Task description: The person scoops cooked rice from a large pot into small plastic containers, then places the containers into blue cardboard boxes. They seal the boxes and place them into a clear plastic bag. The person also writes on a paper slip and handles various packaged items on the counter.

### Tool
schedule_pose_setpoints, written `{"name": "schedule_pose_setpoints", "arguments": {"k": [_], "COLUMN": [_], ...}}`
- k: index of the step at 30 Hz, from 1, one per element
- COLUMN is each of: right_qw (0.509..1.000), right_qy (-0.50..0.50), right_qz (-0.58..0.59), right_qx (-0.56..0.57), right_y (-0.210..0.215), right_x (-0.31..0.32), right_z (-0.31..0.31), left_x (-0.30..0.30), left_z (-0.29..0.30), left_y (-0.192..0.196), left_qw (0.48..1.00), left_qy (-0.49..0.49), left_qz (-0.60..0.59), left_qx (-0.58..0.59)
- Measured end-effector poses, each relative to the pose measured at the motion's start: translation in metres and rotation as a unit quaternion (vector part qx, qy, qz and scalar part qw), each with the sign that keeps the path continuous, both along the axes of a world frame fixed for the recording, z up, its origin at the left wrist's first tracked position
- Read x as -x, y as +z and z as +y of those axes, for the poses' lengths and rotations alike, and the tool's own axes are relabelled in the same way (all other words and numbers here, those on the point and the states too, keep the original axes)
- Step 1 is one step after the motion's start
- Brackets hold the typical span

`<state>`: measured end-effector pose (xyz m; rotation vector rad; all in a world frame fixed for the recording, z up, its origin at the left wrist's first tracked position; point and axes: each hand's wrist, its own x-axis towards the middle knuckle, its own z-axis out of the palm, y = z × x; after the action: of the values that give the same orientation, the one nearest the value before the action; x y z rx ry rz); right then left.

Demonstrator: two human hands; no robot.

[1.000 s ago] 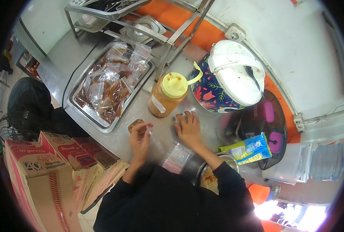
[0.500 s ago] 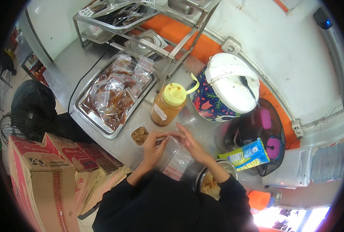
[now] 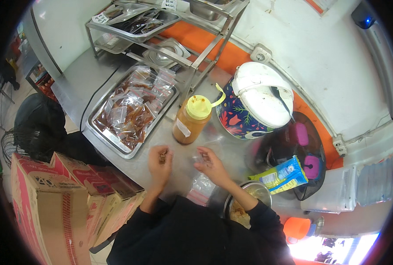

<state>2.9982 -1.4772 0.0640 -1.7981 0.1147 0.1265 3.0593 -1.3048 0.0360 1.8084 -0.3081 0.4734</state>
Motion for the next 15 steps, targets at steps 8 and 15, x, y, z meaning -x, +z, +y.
{"name": "schedule_pose_setpoints", "arguments": {"k": [8,15], "right_qw": [0.921,0.874], "right_qy": [0.027,0.067], "right_qz": [-0.163,-0.231], "right_qx": [0.351,0.423], "right_y": [-0.023,-0.046], "right_x": [-0.043,-0.05], "right_z": [0.072,0.079], "left_x": [-0.027,-0.022], "left_z": [0.055,0.062], "left_y": [-0.045,-0.057], "left_qw": [0.965,0.93], "left_qy": [-0.054,-0.153], "left_qz": [0.249,0.335], "left_qx": [-0.058,0.013]}}
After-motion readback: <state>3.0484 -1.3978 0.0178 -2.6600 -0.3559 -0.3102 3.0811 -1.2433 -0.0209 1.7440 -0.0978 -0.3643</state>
